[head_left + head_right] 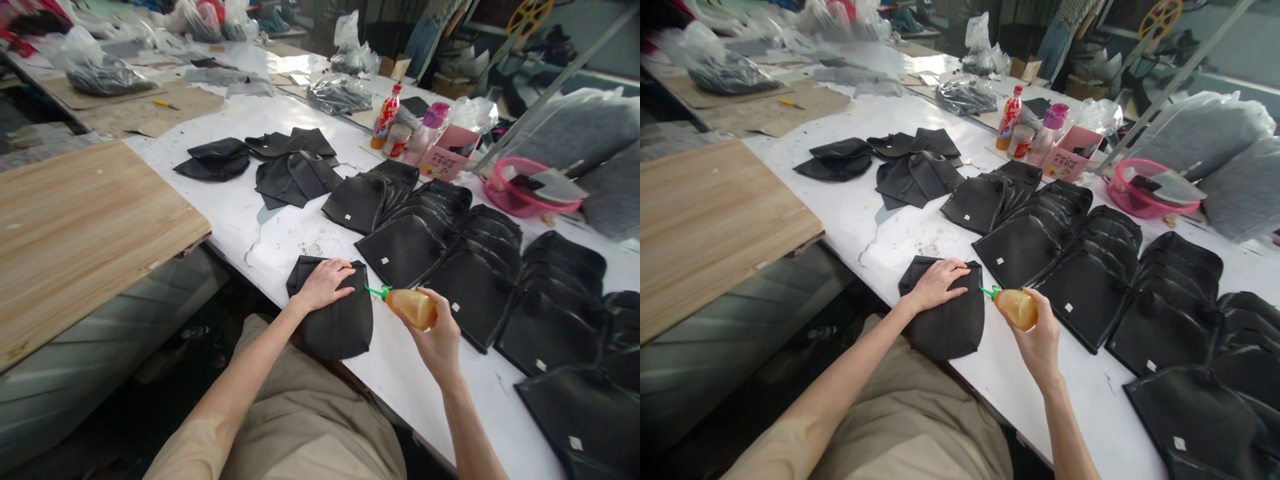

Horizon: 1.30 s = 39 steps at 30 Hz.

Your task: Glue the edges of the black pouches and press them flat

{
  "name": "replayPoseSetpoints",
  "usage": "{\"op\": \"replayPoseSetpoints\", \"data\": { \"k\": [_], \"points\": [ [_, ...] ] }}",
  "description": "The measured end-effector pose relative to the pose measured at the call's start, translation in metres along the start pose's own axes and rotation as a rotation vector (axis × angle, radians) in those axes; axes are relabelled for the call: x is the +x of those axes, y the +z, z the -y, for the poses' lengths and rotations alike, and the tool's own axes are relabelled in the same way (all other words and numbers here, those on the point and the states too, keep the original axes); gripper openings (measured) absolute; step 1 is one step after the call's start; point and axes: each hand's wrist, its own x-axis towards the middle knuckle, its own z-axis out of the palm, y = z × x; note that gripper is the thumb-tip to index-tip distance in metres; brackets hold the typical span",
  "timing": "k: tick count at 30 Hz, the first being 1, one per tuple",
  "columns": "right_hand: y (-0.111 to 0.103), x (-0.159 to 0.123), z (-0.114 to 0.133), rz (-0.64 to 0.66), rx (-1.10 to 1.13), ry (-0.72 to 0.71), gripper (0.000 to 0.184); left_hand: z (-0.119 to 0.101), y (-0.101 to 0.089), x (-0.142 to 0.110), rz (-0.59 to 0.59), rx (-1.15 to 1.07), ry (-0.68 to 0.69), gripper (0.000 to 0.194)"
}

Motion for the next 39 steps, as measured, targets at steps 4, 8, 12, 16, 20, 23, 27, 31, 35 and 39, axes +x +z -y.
{"op": "replayPoseSetpoints", "data": {
  "k": [4, 8, 12, 16, 20, 23, 27, 31, 35, 39],
  "points": [
    [-0.005, -0.006, 0.002, 0.014, -0.021, -0.010, 0.058, 0.000, -0.001, 0.000, 0.009, 0.000, 0.000, 0.039],
    [-0.007, -0.013, 0.002, 0.014, -0.009, 0.004, 0.059, 0.000, -0.001, 0.000, 0.013, 0.003, 0.002, 0.040],
    [-0.010, -0.021, 0.002, 0.019, -0.005, 0.033, 0.059, 0.000, -0.001, 0.000, 0.010, 0.008, 0.001, 0.039],
    [-0.014, -0.028, 0.002, 0.010, 0.001, 0.045, 0.057, 0.000, 0.000, 0.000, 0.002, 0.008, 0.006, 0.040],
    [-0.017, -0.035, 0.004, 0.007, -0.007, 0.065, 0.057, 0.001, 0.000, 0.000, 0.003, 0.000, 0.006, 0.040],
    [-0.019, -0.041, 0.005, 0.012, -0.002, 0.087, 0.058, 0.001, 0.000, 0.000, 0.002, -0.008, 0.009, 0.040],
    [-0.022, -0.048, 0.006, 0.010, 0.009, 0.103, 0.058, 0.001, 0.000, 0.000, -0.003, 0.002, 0.015, 0.039],
    [-0.026, -0.054, 0.008, -0.001, 0.017, 0.123, 0.058, 0.000, -0.001, 0.000, -0.002, 0.003, 0.014, 0.040],
    [-0.030, -0.061, 0.009, 0.008, 0.017, 0.156, 0.059, 0.000, -0.001, 0.000, 0.009, -0.001, 0.010, 0.041],
    [-0.035, -0.067, 0.012, 0.014, 0.024, 0.158, 0.058, -0.001, -0.002, 0.000, 0.014, 0.008, 0.007, 0.041]
  ]
}}
